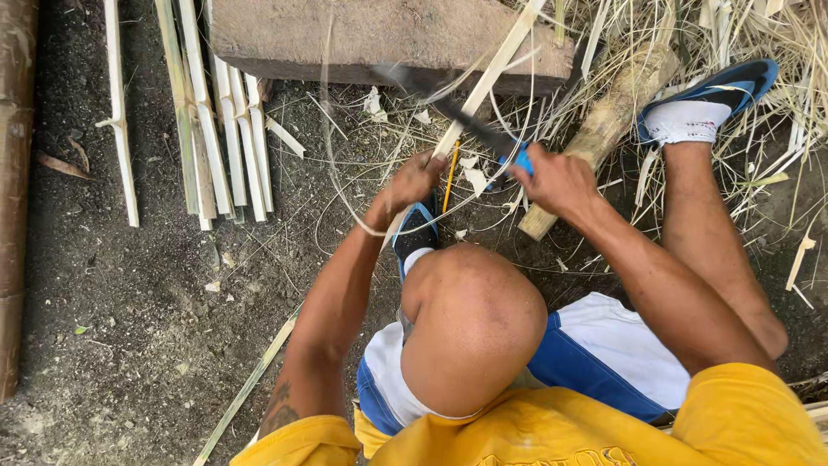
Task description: The person sits on the ground and uses a machete to split long bamboo strips into thinner pieces. They repeatedly position each strip against a wooden block and strike it with the machete to separate the layers, then place the finished pieces aside.
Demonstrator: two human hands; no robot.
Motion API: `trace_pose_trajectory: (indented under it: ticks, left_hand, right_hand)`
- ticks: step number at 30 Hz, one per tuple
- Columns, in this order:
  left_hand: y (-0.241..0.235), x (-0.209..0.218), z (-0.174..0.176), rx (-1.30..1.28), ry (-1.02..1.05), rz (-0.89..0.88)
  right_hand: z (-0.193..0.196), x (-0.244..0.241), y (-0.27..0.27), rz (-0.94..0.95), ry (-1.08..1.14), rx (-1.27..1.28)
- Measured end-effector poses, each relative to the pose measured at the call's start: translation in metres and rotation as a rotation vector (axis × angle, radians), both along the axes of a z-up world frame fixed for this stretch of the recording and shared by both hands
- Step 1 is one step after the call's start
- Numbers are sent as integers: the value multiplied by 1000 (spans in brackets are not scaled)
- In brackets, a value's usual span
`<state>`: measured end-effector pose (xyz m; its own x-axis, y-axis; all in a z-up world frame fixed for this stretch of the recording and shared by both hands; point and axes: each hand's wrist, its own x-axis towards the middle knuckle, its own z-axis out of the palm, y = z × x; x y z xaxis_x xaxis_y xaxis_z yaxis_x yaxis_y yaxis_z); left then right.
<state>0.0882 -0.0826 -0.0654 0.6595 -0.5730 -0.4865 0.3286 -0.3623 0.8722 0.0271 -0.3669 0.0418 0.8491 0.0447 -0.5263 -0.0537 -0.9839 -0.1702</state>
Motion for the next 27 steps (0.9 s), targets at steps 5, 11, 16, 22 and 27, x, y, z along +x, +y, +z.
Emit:
trace_pose_trajectory:
  ticks: [5,11,16,22,27]
  left_hand:
    - [71,-65,27,157,11,75]
    - [82,-78,32,452,111,-9]
    - [149,-116,32,284,-17,30]
    - [109,-97,31,410,-282,32]
    - [119,-103,44,509,-373,-10]
  right_hand:
    - [11,18,-14,29,-52,-100]
    - [-25,9,-10,567,-1165,-276]
    - [24,37,-89,-437,-207,6]
    - [20,-14,11,-53,-38,-45]
    - [18,10,-29,7,-170,-36]
